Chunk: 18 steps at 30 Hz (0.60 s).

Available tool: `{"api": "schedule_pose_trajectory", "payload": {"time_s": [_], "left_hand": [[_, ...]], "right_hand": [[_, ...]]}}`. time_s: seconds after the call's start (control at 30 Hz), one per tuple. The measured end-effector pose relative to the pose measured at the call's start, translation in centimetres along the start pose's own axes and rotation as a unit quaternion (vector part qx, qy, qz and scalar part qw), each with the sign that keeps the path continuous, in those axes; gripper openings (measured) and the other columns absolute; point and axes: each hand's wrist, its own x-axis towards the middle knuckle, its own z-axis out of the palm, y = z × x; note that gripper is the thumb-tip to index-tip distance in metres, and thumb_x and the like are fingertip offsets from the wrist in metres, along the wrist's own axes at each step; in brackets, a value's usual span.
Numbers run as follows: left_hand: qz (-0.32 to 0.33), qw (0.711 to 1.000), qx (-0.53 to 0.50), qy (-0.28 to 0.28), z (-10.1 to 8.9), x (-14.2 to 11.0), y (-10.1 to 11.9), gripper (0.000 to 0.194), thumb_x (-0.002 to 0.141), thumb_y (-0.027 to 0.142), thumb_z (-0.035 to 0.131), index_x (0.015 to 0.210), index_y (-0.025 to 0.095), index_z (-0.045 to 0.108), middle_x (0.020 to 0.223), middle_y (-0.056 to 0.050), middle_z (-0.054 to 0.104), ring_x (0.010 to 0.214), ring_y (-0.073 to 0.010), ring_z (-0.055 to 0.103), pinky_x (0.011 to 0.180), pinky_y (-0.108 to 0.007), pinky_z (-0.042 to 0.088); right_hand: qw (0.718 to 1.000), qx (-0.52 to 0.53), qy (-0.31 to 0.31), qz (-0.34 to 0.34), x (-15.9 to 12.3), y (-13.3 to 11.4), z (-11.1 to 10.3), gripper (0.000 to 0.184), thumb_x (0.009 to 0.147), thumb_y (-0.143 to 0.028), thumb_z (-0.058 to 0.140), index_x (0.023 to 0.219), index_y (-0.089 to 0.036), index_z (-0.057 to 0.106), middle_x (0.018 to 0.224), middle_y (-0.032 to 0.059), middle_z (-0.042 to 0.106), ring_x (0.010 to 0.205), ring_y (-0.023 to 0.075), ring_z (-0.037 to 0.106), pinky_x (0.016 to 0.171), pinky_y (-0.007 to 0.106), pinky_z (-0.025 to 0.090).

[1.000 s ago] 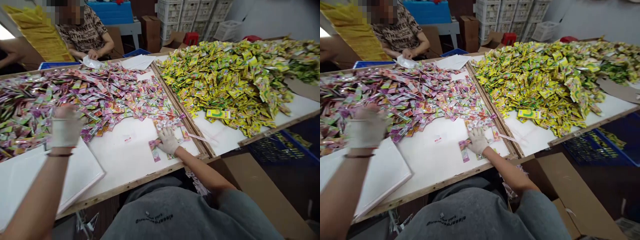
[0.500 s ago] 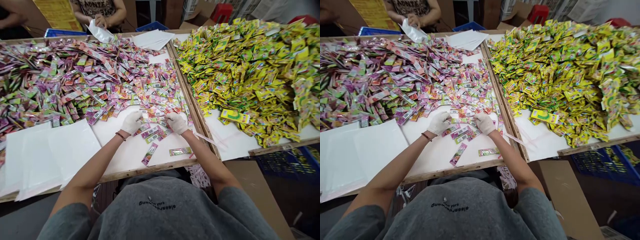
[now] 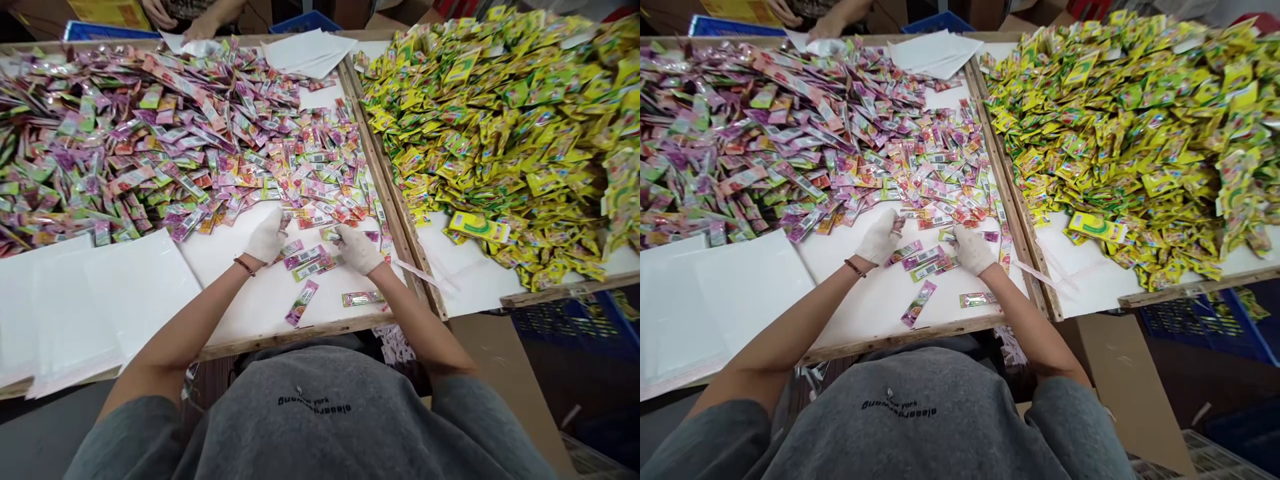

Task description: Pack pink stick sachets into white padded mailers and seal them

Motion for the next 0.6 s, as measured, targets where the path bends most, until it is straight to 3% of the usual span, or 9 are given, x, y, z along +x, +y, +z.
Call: {"api": "schedule_pose_trajectory", "payload": {"time_s": [0.07,0.13,0.2,0.3,0.47,0.53,0.6], "left_hand": [[-0.037,0.999,-0.015,-0.011,-0.5,-0.8,-0.4,0.016,0.099,0.029,0.057,0.112,0.019,0.056,0.101,-0.006,0.07,0.088,-0.0205,0.065,0.078,-0.03,0.05],[-0.066,0.996,0.003,-0.052,-0.3,-1.4,-0.3,0.03,0.092,0.038,0.07,0.111,0.02,0.057,0.1,-0.005,0.071,0.087,-0.0211,0.065,0.075,-0.03,0.049],[-0.087,0.99,0.052,-0.098,0.3,-1.7,-0.1,0.036,0.086,0.036,0.077,0.111,0.02,0.059,0.107,-0.008,0.073,0.093,-0.0244,0.067,0.077,-0.031,0.05],[-0.088,0.979,0.129,-0.13,1.4,-1.8,-0.1,0.02,0.091,0.029,0.068,0.108,0.019,0.063,0.119,-0.014,0.073,0.108,-0.0297,0.069,0.088,-0.036,0.052],[-0.02,0.988,0.134,-0.078,1.4,-1.6,-0.8,0.013,0.095,0.022,0.057,0.105,0.018,0.064,0.119,-0.015,0.071,0.109,-0.03,0.069,0.092,-0.038,0.052],[-0.027,0.995,0.069,-0.064,1.3,-1.4,-0.7,0.018,0.095,0.019,0.053,0.112,0.018,0.061,0.107,-0.011,0.072,0.098,-0.0261,0.07,0.086,-0.036,0.053],[-0.034,0.998,0.002,-0.061,1.3,-1.3,0.0,0.025,0.096,0.02,0.054,0.121,0.018,0.057,0.102,-0.007,0.072,0.092,-0.0229,0.069,0.082,-0.034,0.053]], "right_hand": [[0.999,0.013,-0.014,-0.036,-0.4,-0.3,0.1,0.034,0.104,-0.018,0.05,0.135,-0.016,0.062,0.118,0.0137,0.078,0.107,0.0276,0.073,0.086,0.033,0.051],[0.994,-0.004,-0.051,-0.095,-0.7,-1.3,0.6,0.031,0.104,-0.021,0.054,0.133,-0.017,0.063,0.117,0.0129,0.079,0.105,0.0273,0.072,0.085,0.033,0.05],[0.983,-0.044,-0.096,-0.152,-1.0,-2.6,1.4,0.03,0.102,-0.026,0.062,0.131,-0.018,0.065,0.119,0.0126,0.078,0.107,0.0277,0.072,0.086,0.033,0.049],[0.966,-0.114,-0.129,-0.194,-1.2,-4.5,2.8,0.028,0.102,-0.029,0.064,0.128,-0.019,0.067,0.123,0.013,0.077,0.109,0.0284,0.071,0.088,0.035,0.048],[0.959,-0.124,-0.095,-0.237,-2.0,-4.8,2.7,0.024,0.103,-0.023,0.055,0.12,-0.019,0.071,0.123,0.0152,0.074,0.111,0.029,0.067,0.088,0.038,0.048],[0.964,-0.105,-0.062,-0.238,-2.2,-3.5,1.5,0.026,0.1,-0.015,0.053,0.118,-0.018,0.071,0.123,0.0161,0.073,0.112,0.0295,0.066,0.09,0.038,0.047],[0.976,-0.096,-0.039,-0.19,-2.1,-1.4,-0.1,0.031,0.099,-0.01,0.048,0.12,-0.016,0.07,0.117,0.0161,0.075,0.107,0.0286,0.067,0.09,0.037,0.047]]}}
